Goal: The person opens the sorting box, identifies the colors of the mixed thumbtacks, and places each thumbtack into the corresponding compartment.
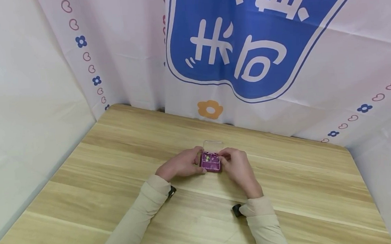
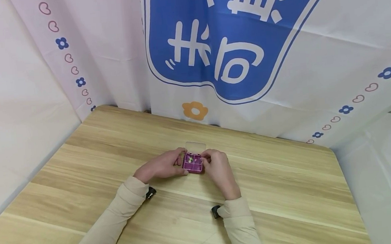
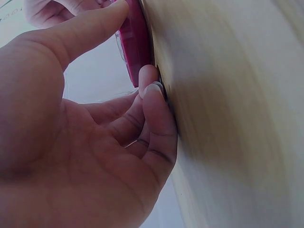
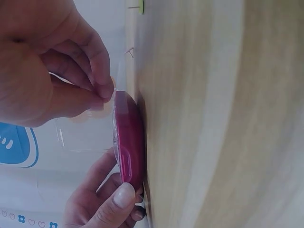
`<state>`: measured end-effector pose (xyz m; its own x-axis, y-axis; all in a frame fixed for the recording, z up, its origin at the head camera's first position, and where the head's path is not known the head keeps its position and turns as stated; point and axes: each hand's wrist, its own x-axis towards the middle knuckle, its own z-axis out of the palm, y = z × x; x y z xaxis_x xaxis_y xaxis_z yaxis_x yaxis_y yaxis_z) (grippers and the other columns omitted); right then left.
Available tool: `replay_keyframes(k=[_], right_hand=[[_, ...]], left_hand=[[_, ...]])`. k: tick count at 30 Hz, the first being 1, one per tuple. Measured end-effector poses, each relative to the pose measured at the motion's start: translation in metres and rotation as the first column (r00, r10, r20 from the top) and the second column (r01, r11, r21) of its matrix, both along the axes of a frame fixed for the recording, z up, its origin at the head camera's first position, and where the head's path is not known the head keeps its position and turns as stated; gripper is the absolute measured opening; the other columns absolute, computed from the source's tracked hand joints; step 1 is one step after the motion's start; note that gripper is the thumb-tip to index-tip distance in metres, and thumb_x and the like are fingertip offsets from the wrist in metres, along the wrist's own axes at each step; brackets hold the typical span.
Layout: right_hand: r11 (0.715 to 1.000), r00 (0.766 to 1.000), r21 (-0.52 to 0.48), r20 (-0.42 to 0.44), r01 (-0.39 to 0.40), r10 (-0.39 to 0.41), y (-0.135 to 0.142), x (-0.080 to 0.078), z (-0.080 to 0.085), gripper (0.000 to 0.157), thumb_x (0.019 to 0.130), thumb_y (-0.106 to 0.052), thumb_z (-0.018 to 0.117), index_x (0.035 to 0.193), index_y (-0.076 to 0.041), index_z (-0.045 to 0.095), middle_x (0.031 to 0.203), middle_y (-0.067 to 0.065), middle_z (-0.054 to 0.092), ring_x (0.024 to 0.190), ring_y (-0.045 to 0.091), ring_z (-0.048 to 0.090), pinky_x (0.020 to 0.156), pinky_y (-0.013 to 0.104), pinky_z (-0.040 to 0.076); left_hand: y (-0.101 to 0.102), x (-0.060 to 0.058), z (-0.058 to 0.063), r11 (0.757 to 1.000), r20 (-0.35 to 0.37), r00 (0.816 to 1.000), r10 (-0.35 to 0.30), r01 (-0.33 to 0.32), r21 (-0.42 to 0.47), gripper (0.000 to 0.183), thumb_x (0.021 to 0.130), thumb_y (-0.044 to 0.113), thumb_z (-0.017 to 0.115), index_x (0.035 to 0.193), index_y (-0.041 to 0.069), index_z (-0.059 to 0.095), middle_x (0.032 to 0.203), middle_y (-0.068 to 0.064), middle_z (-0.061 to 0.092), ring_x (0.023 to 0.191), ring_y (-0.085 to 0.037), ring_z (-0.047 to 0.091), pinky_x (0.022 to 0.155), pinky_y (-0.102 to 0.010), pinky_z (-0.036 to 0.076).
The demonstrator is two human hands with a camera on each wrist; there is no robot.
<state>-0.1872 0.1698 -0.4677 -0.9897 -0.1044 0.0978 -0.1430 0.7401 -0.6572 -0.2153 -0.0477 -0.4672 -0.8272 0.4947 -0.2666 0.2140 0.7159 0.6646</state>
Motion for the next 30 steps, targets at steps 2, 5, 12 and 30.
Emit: replay_keyframes(k=[2,5,12,30], right_hand=[[1.000,1.000,-0.006,0.000,0.008,-0.008,0.001,0.000,0.000,0.014,0.094,-0.006,0.075,0.107,-0.004,0.079,0.097,0.010,0.079,0.083,0.017,0.069,0.077,0.035,0.060],[1.000,1.000,-0.011,-0.002,0.022,-0.022,0.004,-0.001,-0.001,0.014,0.094,-0.006,0.074,0.107,-0.004,0.080,0.096,0.009,0.078,0.083,0.017,0.070,0.078,0.035,0.061],[0.999,0.999,-0.035,0.011,0.034,-0.034,0.018,-0.001,0.006,0.016,0.097,-0.008,0.072,0.110,-0.001,0.078,0.099,0.012,0.078,0.090,0.023,0.072,0.083,0.039,0.061],[0.981,0.938,0.120,0.329,-0.154,0.107,0.091,0.011,0.031,0.009,0.096,-0.013,0.072,0.097,-0.006,0.077,0.089,0.005,0.073,0.083,0.017,0.064,0.077,0.032,0.052]], left_hand=[[0.000,0.000,0.000,1.000,0.000,1.000,0.000,0.000,-0.002,0.089,0.094,0.032,0.080,0.163,0.005,0.032,0.109,-0.007,0.066,0.093,-0.018,0.062,0.090,-0.038,0.055],[0.001,0.000,-0.001,1.000,0.001,1.000,-0.001,0.001,-0.001,0.089,0.094,0.032,0.080,0.163,0.005,0.032,0.109,-0.007,0.066,0.093,-0.018,0.062,0.090,-0.038,0.055],[0.000,-0.001,-0.002,1.000,0.005,1.000,0.001,-0.001,0.002,0.089,0.093,0.032,0.081,0.163,0.005,0.032,0.112,-0.008,0.066,0.094,-0.018,0.062,0.093,-0.040,0.056],[0.001,0.000,-0.001,1.000,0.004,1.000,-0.002,0.002,0.013,0.087,0.093,0.030,0.081,0.162,0.004,0.034,0.113,-0.010,0.067,0.097,-0.020,0.063,0.096,-0.042,0.057]])
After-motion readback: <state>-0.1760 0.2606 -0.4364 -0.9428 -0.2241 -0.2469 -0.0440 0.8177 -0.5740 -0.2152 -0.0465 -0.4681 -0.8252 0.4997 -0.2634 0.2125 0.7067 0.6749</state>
